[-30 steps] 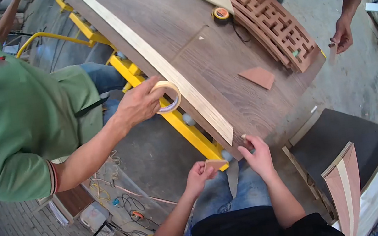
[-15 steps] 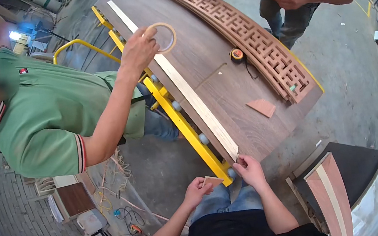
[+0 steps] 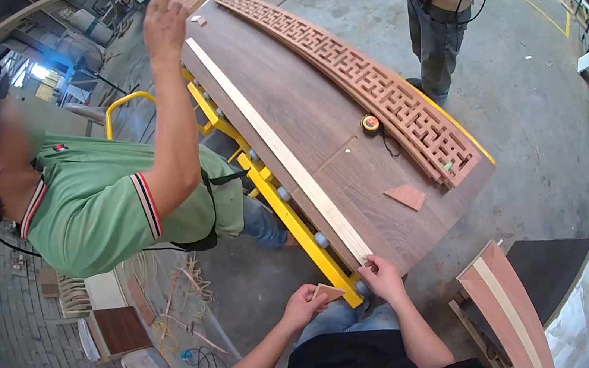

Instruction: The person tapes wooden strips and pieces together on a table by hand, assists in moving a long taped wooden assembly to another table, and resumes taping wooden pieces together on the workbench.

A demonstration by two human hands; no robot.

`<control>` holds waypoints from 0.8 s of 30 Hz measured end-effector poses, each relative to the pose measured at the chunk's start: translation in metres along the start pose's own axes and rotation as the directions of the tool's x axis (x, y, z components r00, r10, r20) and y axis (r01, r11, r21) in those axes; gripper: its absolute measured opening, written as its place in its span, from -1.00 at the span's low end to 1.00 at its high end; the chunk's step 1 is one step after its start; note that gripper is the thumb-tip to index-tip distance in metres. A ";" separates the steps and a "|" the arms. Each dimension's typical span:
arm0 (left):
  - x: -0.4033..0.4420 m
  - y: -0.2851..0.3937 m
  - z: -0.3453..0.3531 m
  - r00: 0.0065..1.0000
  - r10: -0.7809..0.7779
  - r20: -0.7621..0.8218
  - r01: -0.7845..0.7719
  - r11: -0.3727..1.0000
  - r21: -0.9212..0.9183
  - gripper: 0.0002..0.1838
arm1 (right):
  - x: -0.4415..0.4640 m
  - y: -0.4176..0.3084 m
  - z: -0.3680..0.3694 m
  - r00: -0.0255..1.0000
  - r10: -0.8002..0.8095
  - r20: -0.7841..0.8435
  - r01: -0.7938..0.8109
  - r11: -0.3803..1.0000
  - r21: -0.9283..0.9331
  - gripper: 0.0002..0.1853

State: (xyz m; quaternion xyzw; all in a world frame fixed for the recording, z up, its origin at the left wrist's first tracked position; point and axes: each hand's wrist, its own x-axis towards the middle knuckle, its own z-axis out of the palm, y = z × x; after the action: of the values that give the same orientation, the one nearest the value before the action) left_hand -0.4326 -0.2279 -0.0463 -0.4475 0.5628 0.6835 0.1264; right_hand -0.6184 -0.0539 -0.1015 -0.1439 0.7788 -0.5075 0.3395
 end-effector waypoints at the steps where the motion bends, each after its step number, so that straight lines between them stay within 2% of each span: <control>1: -0.002 0.005 0.002 1.000 0.016 0.002 -0.016 1.000 0.003 -0.72 | 0.000 -0.002 -0.002 1.000 -0.004 0.000 0.004 1.000 -0.004 -0.57; 10: -0.004 0.023 0.007 0.996 0.083 0.041 -0.084 0.996 0.025 -0.73 | -0.016 -0.031 -0.015 0.997 -0.048 -0.058 0.046 0.998 -0.034 -0.57; 12: -0.002 0.021 0.008 0.994 0.099 0.047 -0.100 0.995 0.019 -0.73 | -0.025 -0.044 -0.019 0.966 -0.214 -0.149 0.202 0.975 -0.087 -0.63; 13: 0.000 0.018 0.009 0.993 0.110 0.043 -0.110 0.994 0.011 -0.73 | -0.032 -0.050 -0.021 0.967 -0.201 -0.157 0.188 0.978 -0.092 -0.63; 15: 0.002 0.013 0.011 0.992 0.116 0.057 -0.116 0.993 -0.001 -0.73 | -0.044 -0.063 -0.026 0.913 -0.357 -0.196 0.321 0.928 -0.191 -0.70; 16: 0.003 0.012 0.013 0.991 0.126 0.034 -0.125 0.992 -0.034 -0.71 | -0.049 -0.065 -0.025 0.864 -0.438 -0.248 0.413 0.899 -0.148 -0.77; 17: 0.004 0.009 0.014 0.990 0.139 0.010 -0.138 0.988 -0.065 -0.70 | -0.055 -0.066 -0.026 0.868 -0.427 -0.253 0.399 0.904 -0.155 -0.77; 19: 0.004 0.007 0.015 0.990 0.137 0.009 -0.136 0.987 -0.090 -0.68 | -0.064 -0.075 -0.032 0.767 -0.576 -0.284 0.518 0.816 -0.256 -0.78; 21: 0.005 0.004 0.018 0.994 0.109 -0.028 -0.112 0.984 -0.141 -0.66 | -0.066 -0.079 -0.037 0.762 -0.573 -0.301 0.509 0.818 -0.268 -0.79; 23: 0.003 0.002 0.022 0.996 0.087 -0.021 -0.089 0.982 -0.167 -0.66 | -0.067 -0.079 -0.039 0.842 -0.457 -0.285 0.409 0.887 -0.214 -0.77; 24: 0.004 0.001 0.023 0.997 0.074 -0.021 -0.077 0.979 -0.188 -0.65 | -0.066 -0.077 -0.040 0.849 -0.445 -0.284 0.396 0.893 -0.216 -0.77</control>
State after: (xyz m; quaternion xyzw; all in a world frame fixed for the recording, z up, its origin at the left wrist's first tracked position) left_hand -0.4462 -0.2092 -0.0493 -0.4404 0.5129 0.7349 0.0536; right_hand -0.6067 -0.0226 0.0024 -0.2503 0.8090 -0.5265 0.0749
